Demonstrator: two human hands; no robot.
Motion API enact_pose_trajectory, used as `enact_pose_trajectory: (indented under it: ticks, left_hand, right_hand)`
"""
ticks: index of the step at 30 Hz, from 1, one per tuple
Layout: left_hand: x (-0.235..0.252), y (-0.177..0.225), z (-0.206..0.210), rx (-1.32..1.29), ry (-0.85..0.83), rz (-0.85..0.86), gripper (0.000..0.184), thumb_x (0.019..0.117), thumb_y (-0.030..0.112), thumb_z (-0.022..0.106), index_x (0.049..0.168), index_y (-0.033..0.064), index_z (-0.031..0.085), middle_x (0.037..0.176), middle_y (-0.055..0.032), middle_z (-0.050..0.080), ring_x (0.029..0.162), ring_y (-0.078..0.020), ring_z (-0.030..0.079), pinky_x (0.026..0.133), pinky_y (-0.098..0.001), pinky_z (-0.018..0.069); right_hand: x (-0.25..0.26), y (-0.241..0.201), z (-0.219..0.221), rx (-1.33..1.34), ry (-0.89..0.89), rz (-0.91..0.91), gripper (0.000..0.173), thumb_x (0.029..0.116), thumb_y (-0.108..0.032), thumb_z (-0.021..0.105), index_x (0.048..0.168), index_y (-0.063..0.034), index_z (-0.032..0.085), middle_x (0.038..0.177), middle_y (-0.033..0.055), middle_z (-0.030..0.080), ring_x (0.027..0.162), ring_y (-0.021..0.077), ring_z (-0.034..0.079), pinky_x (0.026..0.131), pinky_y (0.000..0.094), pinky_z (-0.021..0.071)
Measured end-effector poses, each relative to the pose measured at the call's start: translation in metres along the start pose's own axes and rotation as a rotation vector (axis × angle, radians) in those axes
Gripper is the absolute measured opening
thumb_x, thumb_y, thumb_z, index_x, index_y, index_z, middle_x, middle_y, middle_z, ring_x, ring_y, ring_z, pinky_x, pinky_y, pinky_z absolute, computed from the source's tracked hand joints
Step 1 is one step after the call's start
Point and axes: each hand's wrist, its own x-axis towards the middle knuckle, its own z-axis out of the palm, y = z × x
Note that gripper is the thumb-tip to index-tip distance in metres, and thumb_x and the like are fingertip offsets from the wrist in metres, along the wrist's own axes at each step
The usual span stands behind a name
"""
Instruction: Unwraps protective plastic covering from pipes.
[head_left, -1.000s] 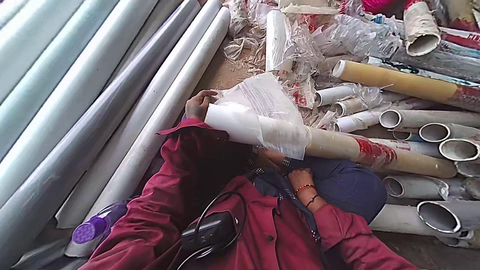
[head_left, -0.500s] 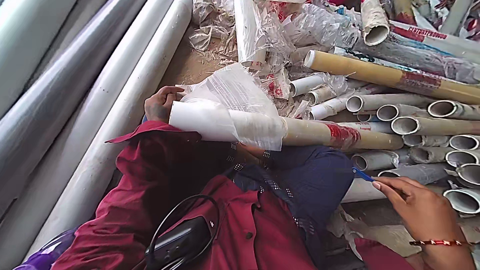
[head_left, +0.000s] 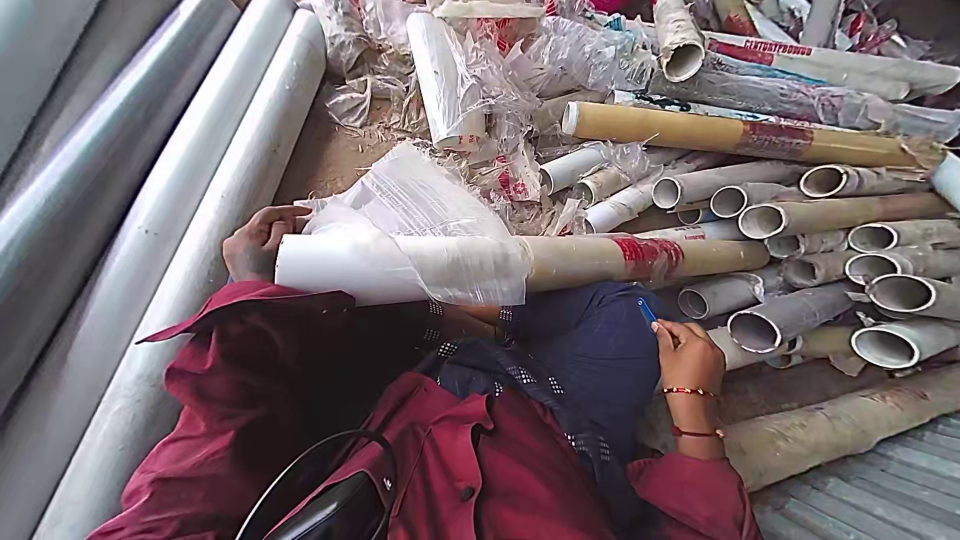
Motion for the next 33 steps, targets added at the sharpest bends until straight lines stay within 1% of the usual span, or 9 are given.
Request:
enact_pose_trajectory:
  ticks: [6, 10, 12, 15, 17, 22, 24, 26, 33]
  left_hand:
    - [0.003, -0.007, 0.002, -0.006, -0.012, -0.005, 0.04, 0.1096, 0.004, 0.031, 0.134, -0.0062, 0.061, 0.128, -0.0329, 0.064, 0.125, -0.0514, 0.058, 0.108, -0.065, 0.0351]
    - [0.005, -0.016, 0.004, -0.042, 0.033, -0.024, 0.04, 0.11, 0.006, 0.032, 0.132, -0.002, 0.064, 0.124, -0.0291, 0.068, 0.122, -0.0489, 0.061, 0.104, -0.0665, 0.0377]
    - [0.004, -0.019, 0.005, -0.046, 0.035, -0.015, 0.04, 0.1097, 0.006, 0.032, 0.131, -0.0022, 0.065, 0.124, -0.0284, 0.068, 0.121, -0.0477, 0.062, 0.105, -0.0654, 0.0387]
    - [0.005, -0.018, 0.004, -0.043, 0.031, 0.022, 0.04, 0.1096, 0.005, 0.032, 0.132, -0.0042, 0.064, 0.125, -0.0291, 0.068, 0.122, -0.0468, 0.062, 0.107, -0.0631, 0.0389]
    - [0.004, -0.018, 0.005, -0.038, 0.021, 0.036, 0.039, 0.1093, 0.004, 0.032, 0.133, -0.0054, 0.062, 0.127, -0.0305, 0.066, 0.123, -0.0482, 0.061, 0.107, -0.0636, 0.0378]
    - [0.002, -0.015, 0.003, -0.027, 0.005, 0.018, 0.039, 0.1096, 0.004, 0.033, 0.134, -0.005, 0.061, 0.128, -0.0321, 0.065, 0.124, -0.0492, 0.059, 0.108, -0.064, 0.0365]
    - [0.002, -0.014, 0.002, -0.022, 0.002, 0.019, 0.039, 0.1095, 0.004, 0.033, 0.134, -0.0059, 0.061, 0.129, -0.0326, 0.064, 0.125, -0.051, 0.058, 0.107, -0.0655, 0.0356]
    - [0.002, -0.013, 0.003, -0.017, 0.005, 0.014, 0.038, 0.1098, 0.004, 0.033, 0.134, -0.0058, 0.061, 0.127, -0.0318, 0.065, 0.123, -0.0506, 0.059, 0.106, -0.0651, 0.0365]
    - [-0.001, -0.006, 0.002, 0.013, 0.007, -0.003, 0.037, 0.1096, 0.004, 0.035, 0.134, -0.007, 0.061, 0.127, -0.0346, 0.064, 0.124, -0.052, 0.058, 0.107, -0.0648, 0.0355]
  right_hand:
    - [-0.014, -0.004, 0.018, -0.022, 0.047, -0.047, 0.015, 0.0968, 0.0, 0.066, 0.099, 0.0101, 0.077, 0.103, 0.0311, 0.071, 0.101, 0.0481, 0.068, 0.091, 0.0587, 0.0514]
    - [-0.008, -0.006, -0.004, 0.017, 0.099, -0.029, 0.018, 0.0985, -0.002, 0.063, 0.104, 0.0112, 0.075, 0.107, 0.0332, 0.071, 0.098, 0.0491, 0.069, 0.09, 0.0609, 0.0499]
    - [-0.004, 0.004, -0.015, 0.158, -0.006, 0.049, 0.02, 0.0991, -0.004, 0.064, 0.107, 0.0111, 0.073, 0.1, 0.0291, 0.071, 0.085, 0.0361, 0.068, 0.082, 0.0516, 0.052]
    - [0.001, 0.02, -0.021, 0.366, -0.136, 0.203, 0.021, 0.1019, -0.006, 0.061, 0.111, 0.0115, 0.068, 0.089, 0.0168, 0.07, 0.069, 0.007, 0.064, 0.069, 0.0225, 0.0544]
    - [0.001, 0.027, -0.025, 0.401, -0.145, 0.225, 0.02, 0.1023, -0.004, 0.059, 0.112, 0.0117, 0.068, 0.087, 0.0149, 0.069, 0.066, 0.0021, 0.063, 0.065, 0.017, 0.053]
    - [0.002, 0.042, -0.022, 0.241, -0.231, 0.138, 0.025, 0.1022, 0.002, 0.055, 0.122, 0.0085, 0.069, 0.114, 0.029, 0.07, 0.092, 0.032, 0.069, 0.087, 0.0452, 0.0542]
    - [0.002, 0.044, -0.019, 0.221, -0.264, 0.115, 0.03, 0.0985, 0.003, 0.062, 0.128, 0.0085, 0.066, 0.128, 0.0323, 0.063, 0.099, 0.0369, 0.069, 0.089, 0.0466, 0.054]
    - [0.0, 0.044, -0.016, 0.193, -0.298, 0.1, 0.042, 0.0923, 0.005, 0.071, 0.134, 0.0069, 0.062, 0.138, 0.0323, 0.057, 0.099, 0.0347, 0.069, 0.086, 0.0408, 0.0561]
    - [-0.007, 0.048, -0.004, 0.154, -0.156, -0.025, 0.037, 0.0879, 0.008, 0.073, 0.124, 0.0113, 0.067, 0.123, 0.0338, 0.065, 0.095, 0.0383, 0.072, 0.086, 0.0437, 0.0588]
